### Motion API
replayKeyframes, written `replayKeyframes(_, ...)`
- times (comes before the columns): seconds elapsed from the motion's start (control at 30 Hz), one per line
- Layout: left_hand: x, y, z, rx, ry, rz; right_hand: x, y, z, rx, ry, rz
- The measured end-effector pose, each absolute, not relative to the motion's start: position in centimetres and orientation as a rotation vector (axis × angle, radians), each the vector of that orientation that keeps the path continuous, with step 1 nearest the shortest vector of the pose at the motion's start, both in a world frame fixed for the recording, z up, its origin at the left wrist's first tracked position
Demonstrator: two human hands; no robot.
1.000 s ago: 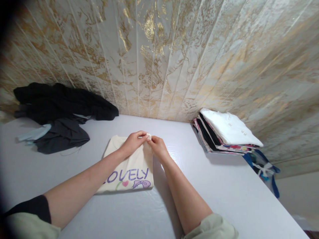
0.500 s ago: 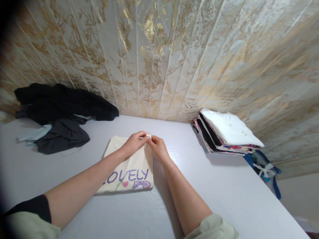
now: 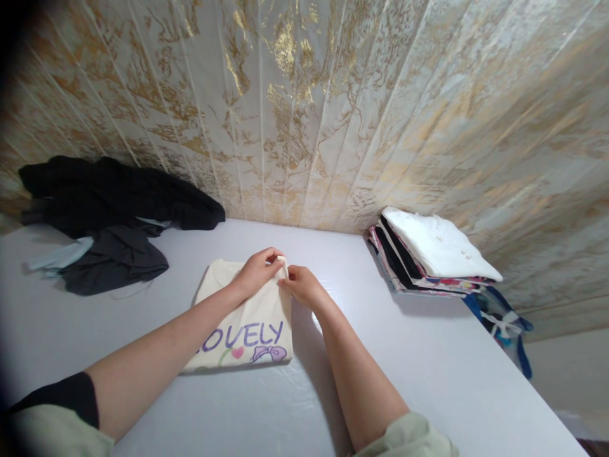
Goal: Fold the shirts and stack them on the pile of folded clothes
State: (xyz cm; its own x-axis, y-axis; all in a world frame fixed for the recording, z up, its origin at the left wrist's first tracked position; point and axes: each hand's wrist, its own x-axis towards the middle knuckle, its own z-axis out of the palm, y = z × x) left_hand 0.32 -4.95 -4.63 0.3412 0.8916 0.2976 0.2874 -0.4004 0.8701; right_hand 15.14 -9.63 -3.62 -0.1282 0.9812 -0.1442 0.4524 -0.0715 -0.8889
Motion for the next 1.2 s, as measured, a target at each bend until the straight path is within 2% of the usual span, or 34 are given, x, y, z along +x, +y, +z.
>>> replayKeyframes(0.17, 0.1, -4.8, -5.3, 2.152, 1.116, 0.888, 15.0, -10.0, -2.9, -1.635, -1.613, 1.14)
replayKeyframes(0.4, -0.2, -4.8, -5.0, 2.301, 1.199, 0.882, 14.9, -14.6, -2.3, -1.703, -1.773, 1.283)
replayKeyframes(0.7, 0.3, -3.7, -5.3, 2.194, 1.397, 0.713, 13.6, -21.5, -2.3, -1.829, -1.808, 0.994)
replayKeyframes(1.2, 1.4, -3.7, -4.5, 2.15, 1.561, 0.59, 14.5, -21.6, -2.4, -1.741, -1.67, 1.047)
